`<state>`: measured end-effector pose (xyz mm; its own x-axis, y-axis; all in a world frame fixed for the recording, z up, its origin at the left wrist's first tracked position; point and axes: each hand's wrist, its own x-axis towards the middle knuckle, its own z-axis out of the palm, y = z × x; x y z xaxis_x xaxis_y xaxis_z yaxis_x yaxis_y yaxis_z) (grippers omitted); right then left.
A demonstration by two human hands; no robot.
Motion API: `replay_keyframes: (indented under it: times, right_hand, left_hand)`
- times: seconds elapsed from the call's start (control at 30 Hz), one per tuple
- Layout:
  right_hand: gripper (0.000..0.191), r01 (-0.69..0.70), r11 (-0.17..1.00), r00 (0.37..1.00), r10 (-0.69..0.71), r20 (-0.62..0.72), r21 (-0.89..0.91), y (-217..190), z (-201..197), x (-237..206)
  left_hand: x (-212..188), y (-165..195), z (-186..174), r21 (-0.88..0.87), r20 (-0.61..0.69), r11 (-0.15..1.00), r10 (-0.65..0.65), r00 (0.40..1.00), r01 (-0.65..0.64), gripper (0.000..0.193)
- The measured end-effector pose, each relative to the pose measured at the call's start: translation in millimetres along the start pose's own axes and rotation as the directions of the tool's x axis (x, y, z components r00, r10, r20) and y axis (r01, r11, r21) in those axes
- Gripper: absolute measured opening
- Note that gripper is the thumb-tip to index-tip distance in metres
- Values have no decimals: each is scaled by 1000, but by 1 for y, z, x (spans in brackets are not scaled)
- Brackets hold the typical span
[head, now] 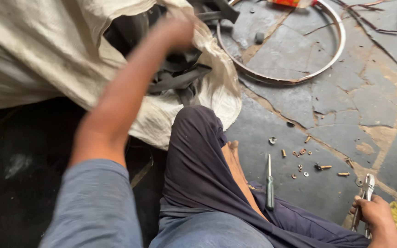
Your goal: The person sits on the floor with rubber inner tubes and uses pliers to unscrew and pull brass valve stems out of the tube valves, collecting the removed stems and hardware on the floor, then reaches into a pile of tubes to work on the next one.
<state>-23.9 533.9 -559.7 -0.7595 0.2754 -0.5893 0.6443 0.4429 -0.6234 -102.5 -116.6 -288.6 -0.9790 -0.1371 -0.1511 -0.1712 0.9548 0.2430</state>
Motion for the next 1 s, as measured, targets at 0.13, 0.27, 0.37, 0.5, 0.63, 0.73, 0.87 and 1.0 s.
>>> replay_keyframes:
  times: [0.13, 0.27, 0.37, 0.5, 0.63, 0.73, 0.87, 1.0]
  right_hand:
    - [22, -20, 1000, 1000, 20, 1, -20, 28, 8, 11]
    - [23, -27, 999, 1000, 27, -4, -37, 46, 11, 12]
    - [24, -59, 996, 998, 60, 1, -61, 66, 12, 21]
    - [29, -42, 993, 999, 44, 13, -109, 90, 16, 30]
    - [29, -76, 989, 997, 74, -23, -129, 105, 14, 33]
    - [29, -51, 992, 998, 48, -29, -119, 119, 14, 42]
    - [29, 5, 990, 1000, -9, -27, -141, 164, 21, 77]
    - [35, 18, 992, 1000, -16, 18, -129, 191, 24, 109]
  left_hand:
    - [-65, -33, 154, 73, -30, 994, -75, 997, 77, 89]
    - [-91, -55, 243, 182, -120, 968, -152, 981, 173, 92]
    - [-83, -62, 275, 179, -238, 965, -144, 961, 189, 88]
    - [-72, -60, 299, 233, -158, 940, -214, 964, 247, 25]
    - [-76, -51, 293, -286, -172, 955, -130, 977, 76, 42]
    - [-89, -41, 277, -551, -145, 834, -91, 985, -4, 43]
    - [-159, 19, 274, -770, -77, 537, 459, 885, -345, 28]
    - [-259, 131, 310, -696, -111, 80, 970, 217, -714, 33]
